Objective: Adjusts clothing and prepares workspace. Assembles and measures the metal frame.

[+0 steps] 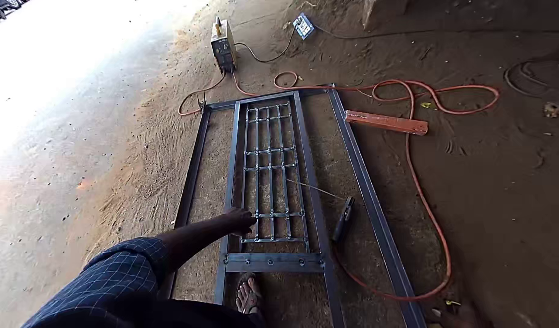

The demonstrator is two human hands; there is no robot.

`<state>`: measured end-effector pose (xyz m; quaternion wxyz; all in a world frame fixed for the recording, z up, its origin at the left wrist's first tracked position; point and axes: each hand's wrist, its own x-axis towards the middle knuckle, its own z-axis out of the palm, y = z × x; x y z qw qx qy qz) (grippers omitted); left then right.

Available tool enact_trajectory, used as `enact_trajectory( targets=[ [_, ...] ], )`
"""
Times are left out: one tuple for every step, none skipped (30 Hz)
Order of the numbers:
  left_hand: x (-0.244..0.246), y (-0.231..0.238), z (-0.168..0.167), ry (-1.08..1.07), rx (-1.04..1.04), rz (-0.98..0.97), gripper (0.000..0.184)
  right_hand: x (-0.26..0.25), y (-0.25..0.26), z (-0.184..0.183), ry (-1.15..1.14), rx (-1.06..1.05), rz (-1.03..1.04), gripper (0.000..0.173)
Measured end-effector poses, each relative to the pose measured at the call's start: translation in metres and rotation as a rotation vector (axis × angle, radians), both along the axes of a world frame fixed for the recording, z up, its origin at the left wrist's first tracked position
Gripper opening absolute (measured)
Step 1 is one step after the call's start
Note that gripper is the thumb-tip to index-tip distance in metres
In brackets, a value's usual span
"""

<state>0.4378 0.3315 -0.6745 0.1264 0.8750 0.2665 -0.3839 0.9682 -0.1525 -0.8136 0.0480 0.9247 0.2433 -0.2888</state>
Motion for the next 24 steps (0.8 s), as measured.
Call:
enact_trajectory(
  targets=[
    [0.001, -0.009, -0.005, 0.002, -0.029, -0.010, 0.038, 0.001, 0.004, 0.001, 0.010, -0.017, -0.008, 0.092],
    [0.002, -0.016, -0.007, 0.007, -0.048, -0.017, 0.039, 0.002, 0.005, 0.000, 0.019, -0.029, -0.012, 0.094],
    [0.002, -0.023, -0.009, 0.013, -0.062, -0.017, 0.039, 0.006, 0.004, 0.001, 0.046, -0.055, -0.004, 0.097],
    [0.000, -0.027, -0.013, 0.011, -0.066, -0.022, 0.039, 0.012, 0.004, 0.006, 0.093, -0.094, 0.007, 0.099],
    [-0.004, -0.029, -0.018, 0.000, -0.068, -0.024, 0.039, 0.020, 0.006, 0.015, 0.134, -0.130, 0.018, 0.096],
    [-0.011, -0.030, -0.028, -0.017, -0.066, -0.019, 0.038, 0.026, 0.011, 0.027, 0.134, -0.148, 0.043, 0.084],
    [-0.019, -0.031, -0.042, -0.039, -0.057, -0.008, 0.039, 0.027, 0.023, 0.046, 0.086, -0.135, 0.083, 0.071],
    [-0.028, -0.031, -0.056, -0.056, -0.052, 0.016, 0.042, 0.019, 0.042, 0.072, 0.022, -0.090, 0.108, 0.062],
    [-0.035, -0.033, -0.069, -0.073, -0.049, 0.050, 0.046, 0.009, 0.065, 0.095, -0.015, -0.011, 0.126, 0.056],
    [-0.040, -0.037, -0.078, -0.092, -0.047, 0.094, 0.052, -0.003, 0.090, 0.114, 0.001, 0.086, 0.131, 0.050],
    [-0.042, -0.040, -0.085, -0.111, -0.039, 0.139, 0.058, -0.016, 0.115, 0.123, 0.062, 0.185, 0.125, 0.043],
    [-0.043, -0.045, -0.090, -0.129, -0.030, 0.179, 0.062, -0.031, 0.139, 0.126, 0.160, 0.252, 0.098, 0.040],
    [-0.042, -0.052, -0.094, -0.144, -0.030, 0.218, 0.065, -0.047, 0.161, 0.125, 0.276, 0.301, 0.045, 0.040],
    [-0.040, -0.063, -0.097, -0.157, -0.031, 0.256, 0.066, -0.065, 0.181, 0.121, 0.382, 0.333, -0.013, 0.043],
    [-0.042, -0.076, -0.100, -0.170, -0.031, 0.283, 0.067, -0.087, 0.198, 0.116, 0.462, 0.347, -0.063, 0.049],
    [-0.042, -0.077, -0.102, -0.206, -0.015, 0.309, 0.068, -0.106, 0.221, 0.107, 0.520, 0.375, -0.106, 0.057],
    [-0.040, -0.068, -0.103, -0.243, 0.019, 0.330, 0.067, -0.118, 0.251, 0.090, 0.534, 0.418, -0.136, 0.066],
    [-0.041, -0.064, -0.108, -0.264, 0.045, 0.338, 0.066, -0.131, 0.274, 0.073, 0.520, 0.444, -0.162, 0.073],
    [-0.044, -0.065, -0.113, -0.268, 0.052, 0.339, 0.066, -0.145, 0.288, 0.058, 0.490, 0.459, -0.201, 0.078],
    [-0.047, -0.067, -0.118, -0.267, 0.049, 0.339, 0.066, -0.156, 0.298, 0.048, 0.436, 0.459, -0.232, 0.080],
    [-0.049, -0.069, -0.122, -0.272, 0.042, 0.338, 0.066, -0.163, 0.306, 0.039, 0.358, 0.445, -0.249, 0.081],
    [-0.052, -0.069, -0.122, -0.288, 0.042, 0.336, 0.066, -0.165, 0.313, 0.030, 0.281, 0.429, -0.261, 0.077],
    [-0.053, -0.069, -0.122, -0.314, 0.051, 0.331, 0.064, -0.164, 0.317, 0.023, 0.222, 0.420, -0.276, 0.071],
    [-0.056, -0.070, -0.123, -0.345, 0.069, 0.324, 0.062, -0.162, 0.320, 0.018, 0.180, 0.413, -0.287, 0.065]
  ],
)
